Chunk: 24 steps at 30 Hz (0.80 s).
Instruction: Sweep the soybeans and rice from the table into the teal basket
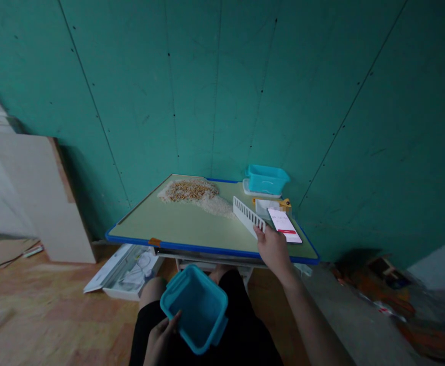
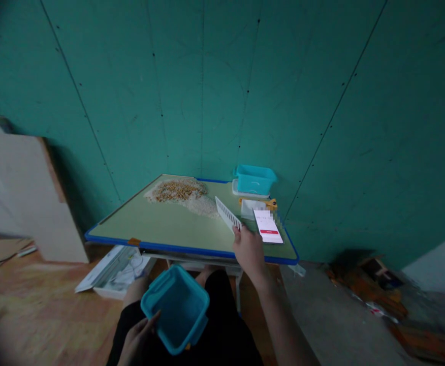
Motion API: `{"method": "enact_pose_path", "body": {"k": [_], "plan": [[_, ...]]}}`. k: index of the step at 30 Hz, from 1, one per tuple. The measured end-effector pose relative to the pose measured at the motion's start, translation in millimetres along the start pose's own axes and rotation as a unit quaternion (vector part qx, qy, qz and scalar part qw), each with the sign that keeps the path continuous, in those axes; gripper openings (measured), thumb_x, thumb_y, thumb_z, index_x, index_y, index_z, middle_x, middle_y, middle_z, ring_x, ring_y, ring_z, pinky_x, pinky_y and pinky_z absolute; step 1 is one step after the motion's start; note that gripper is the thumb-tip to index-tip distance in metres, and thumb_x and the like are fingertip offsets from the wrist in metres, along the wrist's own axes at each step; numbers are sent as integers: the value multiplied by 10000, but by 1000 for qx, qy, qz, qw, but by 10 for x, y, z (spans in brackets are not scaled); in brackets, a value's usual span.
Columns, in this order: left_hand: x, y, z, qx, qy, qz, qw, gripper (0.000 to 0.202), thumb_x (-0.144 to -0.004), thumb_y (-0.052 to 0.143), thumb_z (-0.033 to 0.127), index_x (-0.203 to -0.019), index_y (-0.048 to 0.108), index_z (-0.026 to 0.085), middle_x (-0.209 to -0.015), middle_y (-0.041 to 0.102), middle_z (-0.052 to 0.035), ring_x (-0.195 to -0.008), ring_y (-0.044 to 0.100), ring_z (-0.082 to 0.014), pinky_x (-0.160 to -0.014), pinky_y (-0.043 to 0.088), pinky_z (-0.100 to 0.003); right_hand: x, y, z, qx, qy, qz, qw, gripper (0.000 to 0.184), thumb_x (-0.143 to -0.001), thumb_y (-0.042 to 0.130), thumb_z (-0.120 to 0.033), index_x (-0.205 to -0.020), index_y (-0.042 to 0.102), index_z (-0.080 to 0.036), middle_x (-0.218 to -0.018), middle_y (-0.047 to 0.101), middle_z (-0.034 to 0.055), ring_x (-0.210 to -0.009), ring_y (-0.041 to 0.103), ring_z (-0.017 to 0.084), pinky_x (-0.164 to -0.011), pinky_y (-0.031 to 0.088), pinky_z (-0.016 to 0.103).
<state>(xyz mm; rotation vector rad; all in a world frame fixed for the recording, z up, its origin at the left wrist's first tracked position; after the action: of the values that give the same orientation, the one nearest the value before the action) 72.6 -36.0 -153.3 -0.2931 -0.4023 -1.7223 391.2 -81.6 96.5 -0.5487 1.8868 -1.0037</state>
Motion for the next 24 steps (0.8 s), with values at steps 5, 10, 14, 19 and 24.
{"method": "enact_pose_path", "body": {"k": [5, 10, 14, 19, 24], "plan": [[52, -7, 43, -16, 11, -9, 1000, 559, -582, 811, 698, -499, 500, 242, -496, 446, 17, -493, 408, -170, -508, 332, -324, -39, 15, 35, -38, -13, 5, 999, 337, -991, 434, -319, -864, 708, -169, -793, 755, 141, -749, 697, 256, -648, 405, 309], [-50, -54, -85, 1, 8, -8, 1000, 575, -568, 821, 708, -518, 522, 220, -495, 458, 22, -487, 414, -158, -501, 322, -302, -76, -166, 352, -118, 9, 48, 992, 410, -953, 453, -487, -887, 708, -173, -851, 767, 159, -777, 716, 272, -635, 442, 307], [-107, -44, -126, 16, -2, -18, 1000, 605, -542, 840, 712, -515, 529, 194, -486, 474, 33, -474, 412, -127, -485, 311, -255, 12, -339, 570, -123, 16, 21, 992, 462, -908, 477, -589, -801, 697, -196, -778, 760, 143, -785, 725, 301, -615, 457, 320], [-45, -28, -17, 7, 3, -23, 1000, 632, -504, 834, 746, -509, 556, 178, -497, 499, 19, -500, 437, -134, -511, 348, -256, 199, -314, 490, -132, -13, -5, 991, 419, -936, 455, -509, -894, 717, -184, -941, 774, 163, -904, 730, 299, -709, 516, 341], [-46, -56, 1, -24, 14, -13, 1000, 653, -488, 822, 769, -501, 529, 186, -508, 483, 19, -522, 434, -142, -534, 352, -271, 271, -207, 391, -93, -11, 11, 996, 432, -971, 422, -477, -818, 701, -185, -843, 761, 173, -809, 721, 294, -698, 508, 342]]}}
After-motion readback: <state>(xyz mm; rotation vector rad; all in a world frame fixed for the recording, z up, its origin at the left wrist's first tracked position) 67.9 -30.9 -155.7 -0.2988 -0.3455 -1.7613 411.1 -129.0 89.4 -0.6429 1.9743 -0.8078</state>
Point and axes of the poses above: each hand's wrist, its own x-axis away from the middle knuckle, its own y-axis out of the palm, z = x × y, the point moved 2 cm from there along -x, towards the middle knuckle
